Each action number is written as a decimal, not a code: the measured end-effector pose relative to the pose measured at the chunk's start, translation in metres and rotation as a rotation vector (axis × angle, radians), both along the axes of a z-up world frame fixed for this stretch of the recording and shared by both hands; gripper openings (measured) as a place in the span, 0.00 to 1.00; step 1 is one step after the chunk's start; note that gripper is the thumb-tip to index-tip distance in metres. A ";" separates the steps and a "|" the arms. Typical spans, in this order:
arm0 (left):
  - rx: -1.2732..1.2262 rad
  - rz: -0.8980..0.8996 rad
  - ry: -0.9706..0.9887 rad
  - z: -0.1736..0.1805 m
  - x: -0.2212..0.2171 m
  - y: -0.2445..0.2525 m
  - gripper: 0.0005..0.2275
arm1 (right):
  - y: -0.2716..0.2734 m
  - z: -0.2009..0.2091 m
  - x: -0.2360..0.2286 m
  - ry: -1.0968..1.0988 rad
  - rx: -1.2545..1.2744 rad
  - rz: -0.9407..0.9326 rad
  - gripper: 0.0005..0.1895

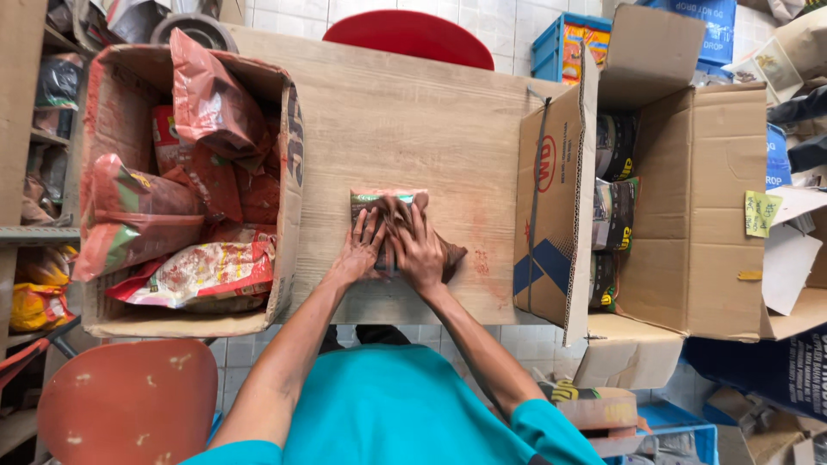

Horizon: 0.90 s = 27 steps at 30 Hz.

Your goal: The person sorts various packaged bags from a cardboard box onto a wooden table, flattening and arranging them by hand, and then places some bags back into boxes.

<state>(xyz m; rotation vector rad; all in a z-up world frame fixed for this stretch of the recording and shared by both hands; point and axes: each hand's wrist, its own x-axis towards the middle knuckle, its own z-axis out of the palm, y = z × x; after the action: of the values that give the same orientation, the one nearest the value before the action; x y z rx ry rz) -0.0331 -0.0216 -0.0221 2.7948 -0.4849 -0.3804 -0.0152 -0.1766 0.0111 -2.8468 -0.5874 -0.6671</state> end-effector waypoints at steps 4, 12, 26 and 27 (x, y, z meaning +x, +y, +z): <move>-0.063 -0.035 0.091 0.001 0.008 0.001 0.60 | -0.028 -0.005 -0.012 0.050 0.059 0.114 0.13; -0.074 0.037 0.095 0.024 -0.002 0.001 0.40 | -0.008 0.006 -0.021 0.038 -0.055 0.006 0.11; -0.106 -0.276 -0.609 0.022 -0.037 -0.046 0.12 | 0.002 0.037 0.064 0.361 0.158 0.197 0.17; -0.109 -0.326 -0.551 0.022 -0.030 -0.041 0.10 | 0.019 0.036 0.068 0.267 0.056 0.270 0.13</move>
<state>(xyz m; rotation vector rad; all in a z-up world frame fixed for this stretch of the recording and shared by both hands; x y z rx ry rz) -0.0628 -0.0626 -0.0002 2.6862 -1.0502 0.3613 0.0532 -0.1580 0.0473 -2.6713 -0.8671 -0.2494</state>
